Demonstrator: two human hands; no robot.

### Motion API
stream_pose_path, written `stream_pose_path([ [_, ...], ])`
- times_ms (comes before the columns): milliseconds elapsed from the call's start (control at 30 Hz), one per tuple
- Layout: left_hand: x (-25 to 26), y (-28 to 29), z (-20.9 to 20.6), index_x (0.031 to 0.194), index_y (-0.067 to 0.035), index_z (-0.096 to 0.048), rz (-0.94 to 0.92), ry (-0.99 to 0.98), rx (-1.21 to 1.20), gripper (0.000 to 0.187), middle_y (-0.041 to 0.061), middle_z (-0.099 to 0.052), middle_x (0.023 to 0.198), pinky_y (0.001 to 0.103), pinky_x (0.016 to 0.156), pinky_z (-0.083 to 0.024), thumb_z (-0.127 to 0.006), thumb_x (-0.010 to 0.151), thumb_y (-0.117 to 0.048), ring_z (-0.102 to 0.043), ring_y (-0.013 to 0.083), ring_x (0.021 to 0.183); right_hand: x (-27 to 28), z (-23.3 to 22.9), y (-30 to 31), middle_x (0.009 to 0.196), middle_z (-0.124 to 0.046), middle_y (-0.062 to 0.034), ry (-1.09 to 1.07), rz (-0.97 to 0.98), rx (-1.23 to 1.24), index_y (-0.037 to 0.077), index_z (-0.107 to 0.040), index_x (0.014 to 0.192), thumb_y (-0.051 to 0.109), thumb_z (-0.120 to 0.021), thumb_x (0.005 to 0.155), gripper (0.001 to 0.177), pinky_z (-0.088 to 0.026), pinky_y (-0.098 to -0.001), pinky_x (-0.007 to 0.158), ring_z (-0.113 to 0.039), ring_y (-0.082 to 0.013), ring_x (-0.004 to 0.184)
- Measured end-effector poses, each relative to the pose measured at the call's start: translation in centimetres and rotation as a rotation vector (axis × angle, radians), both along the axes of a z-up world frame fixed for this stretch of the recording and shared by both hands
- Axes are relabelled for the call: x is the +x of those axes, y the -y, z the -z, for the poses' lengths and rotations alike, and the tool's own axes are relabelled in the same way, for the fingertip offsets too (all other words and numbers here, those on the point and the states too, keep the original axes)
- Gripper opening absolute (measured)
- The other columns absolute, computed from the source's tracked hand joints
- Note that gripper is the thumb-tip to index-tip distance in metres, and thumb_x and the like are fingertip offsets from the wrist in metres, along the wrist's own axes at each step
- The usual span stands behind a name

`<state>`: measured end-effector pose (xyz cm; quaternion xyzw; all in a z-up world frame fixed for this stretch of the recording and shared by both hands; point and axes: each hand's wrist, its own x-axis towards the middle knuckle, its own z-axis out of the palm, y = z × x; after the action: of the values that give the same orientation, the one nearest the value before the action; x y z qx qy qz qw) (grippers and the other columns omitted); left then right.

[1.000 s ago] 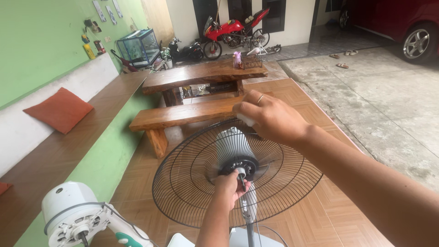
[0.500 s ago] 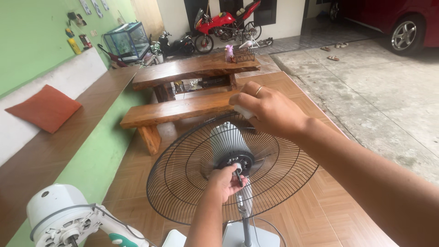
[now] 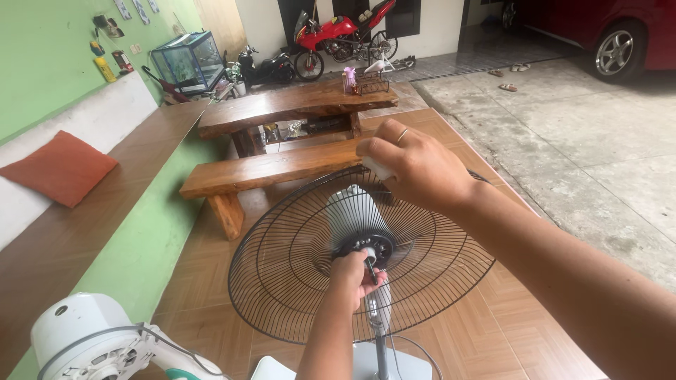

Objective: The person assembles a standing fan by hand. They attach the fan blade to the motor shaft, secure it with a nut, and then place the front grill over the blade.

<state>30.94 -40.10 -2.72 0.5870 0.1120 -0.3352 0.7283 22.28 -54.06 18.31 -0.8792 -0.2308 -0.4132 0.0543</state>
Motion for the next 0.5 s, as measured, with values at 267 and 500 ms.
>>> stream_pose_path([
  [267,0.3,1.4,-1.1,0.118,0.015,-0.055,-0.052,-0.040,0.027,0.040,0.020,-0.062,0.084,0.035,0.060,-0.062,-0.056,0.101,-0.021,-0.070,0.0318,0.070,-2.0,1.8,0.1,0.119,-0.057,-0.0126,0.318,0.024,-0.004,0.008,-0.057,0.128,0.009,-0.077,0.090,0.043,-0.051,-0.0473,0.096,-0.059,-0.0328,0.109],
  [500,1.3,2.1,-1.5,0.118,0.009,-0.055,-0.015,0.012,0.047,0.034,0.019,-0.064,0.087,0.038,0.067,-0.066,-0.058,0.099,-0.019,-0.070,0.0309,0.078,-3.5,7.0,0.7,0.122,-0.056,-0.0154,0.313,0.065,-0.074,0.007,-0.053,0.132,0.030,-0.072,0.092,0.050,-0.046,-0.0500,0.090,-0.055,-0.0307,0.108],
])
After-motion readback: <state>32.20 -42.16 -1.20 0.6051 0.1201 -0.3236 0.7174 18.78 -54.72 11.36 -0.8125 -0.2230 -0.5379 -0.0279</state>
